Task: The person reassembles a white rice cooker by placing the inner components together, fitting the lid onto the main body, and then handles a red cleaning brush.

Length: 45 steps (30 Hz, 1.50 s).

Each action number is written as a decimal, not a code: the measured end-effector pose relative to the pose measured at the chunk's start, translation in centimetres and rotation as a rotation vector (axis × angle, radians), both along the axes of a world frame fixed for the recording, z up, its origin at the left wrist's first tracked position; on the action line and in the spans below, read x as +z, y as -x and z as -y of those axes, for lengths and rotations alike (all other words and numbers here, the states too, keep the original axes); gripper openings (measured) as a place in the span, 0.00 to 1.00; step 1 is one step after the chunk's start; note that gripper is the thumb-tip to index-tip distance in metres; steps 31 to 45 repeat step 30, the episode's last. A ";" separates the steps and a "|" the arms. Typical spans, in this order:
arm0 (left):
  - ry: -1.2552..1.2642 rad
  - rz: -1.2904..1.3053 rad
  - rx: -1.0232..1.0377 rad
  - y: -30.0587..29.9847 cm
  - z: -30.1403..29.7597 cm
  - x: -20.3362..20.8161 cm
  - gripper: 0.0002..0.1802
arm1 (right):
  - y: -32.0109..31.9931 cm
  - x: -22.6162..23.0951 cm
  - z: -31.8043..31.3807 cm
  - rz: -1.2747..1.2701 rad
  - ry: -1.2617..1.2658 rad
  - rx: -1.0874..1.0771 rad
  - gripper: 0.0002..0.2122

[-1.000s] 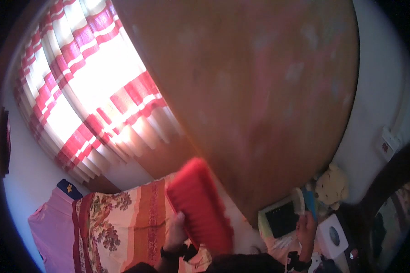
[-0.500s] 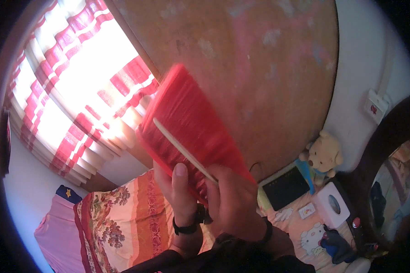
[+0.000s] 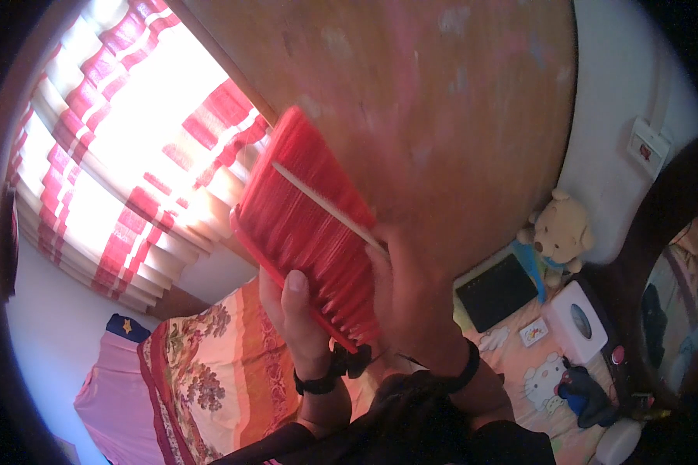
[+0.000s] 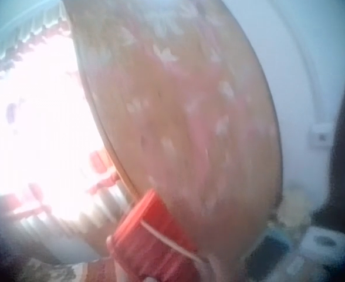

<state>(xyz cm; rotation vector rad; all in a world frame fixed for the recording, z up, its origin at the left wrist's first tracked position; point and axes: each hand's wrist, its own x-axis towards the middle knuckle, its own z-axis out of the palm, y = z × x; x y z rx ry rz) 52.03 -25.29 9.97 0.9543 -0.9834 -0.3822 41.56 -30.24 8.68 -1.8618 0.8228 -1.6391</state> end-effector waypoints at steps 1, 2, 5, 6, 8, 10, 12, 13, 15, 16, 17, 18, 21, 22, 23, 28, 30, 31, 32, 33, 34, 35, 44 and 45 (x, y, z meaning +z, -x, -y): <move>-0.004 0.000 0.001 -0.1 -0.1 -0.1 0.27 | 0.1 0.0 -0.1 0.004 -0.061 0.035 0.07; -0.016 0.013 -0.003 -0.3 -0.2 -0.2 0.27 | 0.1 -0.1 0.1 0.005 -0.065 0.036 0.07; -0.034 0.029 -0.021 -0.5 -0.2 -0.2 0.26 | 0.3 -0.3 0.7 0.000 -0.008 0.007 0.07; -0.039 0.033 -0.035 -0.5 -0.2 -0.2 0.26 | 0.4 -0.2 0.7 -0.008 -0.004 0.011 0.07; -0.044 0.037 -0.048 -0.8 -0.3 -0.3 0.25 | 0.4 -0.2 1.0 -0.016 0.000 0.015 0.07; -0.048 0.040 -0.062 -0.7 -0.3 -0.4 0.25 | 0.3 -0.3 1.3 0.033 0.097 -0.028 0.05; -0.037 0.009 -0.056 -0.5 -0.4 -0.3 0.24 | 0.3 -0.4 1.4 0.041 0.104 -0.026 0.05; -0.035 0.010 -0.053 -0.5 -0.4 -0.4 0.24 | 0.3 -0.4 1.4 0.050 0.111 -0.023 0.05; -0.036 0.044 -0.024 -0.7 -0.3 -0.6 0.24 | 0.5 -0.6 1.3 0.032 0.076 0.004 0.06; -0.034 0.044 -0.021 -0.9 -0.4 -0.9 0.24 | 0.7 -0.6 1.3 0.014 0.040 0.029 0.08; -0.082 0.076 -0.006 -1.3 -0.5 -1.3 0.24 | 0.7 -0.7 1.5 0.014 0.041 0.032 0.08; -0.131 0.105 0.007 -1.6 -0.6 -1.5 0.24 | 0.6 -0.9 1.8 0.017 0.101 0.001 0.06; -0.072 0.057 -0.017 -1.5 -0.7 -0.7 0.24 | 1.2 -0.9 2.7 -0.021 0.214 -0.041 0.05; -0.075 0.056 -0.016 -1.8 -0.9 -0.8 0.24 | 1.6 -0.9 2.9 -0.062 0.269 -0.053 0.05; -0.093 0.058 -0.054 -2.1 -1.1 -0.9 0.26 | 1.8 -0.9 3.2 -0.063 0.265 -0.052 0.05; -0.144 0.063 -0.192 -3.1 -1.4 -1.5 0.34 | 3.3 -0.9 4.2 -0.167 0.395 -0.045 0.06; -0.168 -0.014 -0.363 -2.9 -1.4 -0.8 0.39 | 4.1 -2.0 5.2 -0.233 0.452 -0.051 0.08; -0.168 -0.014 -0.363 -2.9 -1.4 -0.8 0.39 | 4.1 -2.0 5.2 -0.233 0.452 -0.051 0.08; -0.168 -0.014 -0.363 -2.9 -1.4 -0.8 0.39 | 4.1 -2.0 5.2 -0.233 0.452 -0.051 0.08; -0.168 -0.014 -0.363 -2.9 -1.4 -0.8 0.39 | 4.1 -2.0 5.2 -0.233 0.452 -0.051 0.08; -0.168 -0.014 -0.363 -2.9 -1.4 -0.8 0.39 | 4.1 -2.0 5.2 -0.233 0.452 -0.051 0.08; -0.168 -0.014 -0.363 -2.9 -1.4 -0.8 0.39 | 4.1 -2.0 5.2 -0.233 0.452 -0.051 0.08; -0.168 -0.014 -0.363 -2.9 -1.4 -0.8 0.39 | 4.1 -2.0 5.2 -0.233 0.452 -0.051 0.08; -0.168 -0.014 -0.363 -2.9 -1.4 -0.8 0.39 | 4.1 -2.0 5.2 -0.233 0.452 -0.051 0.08</move>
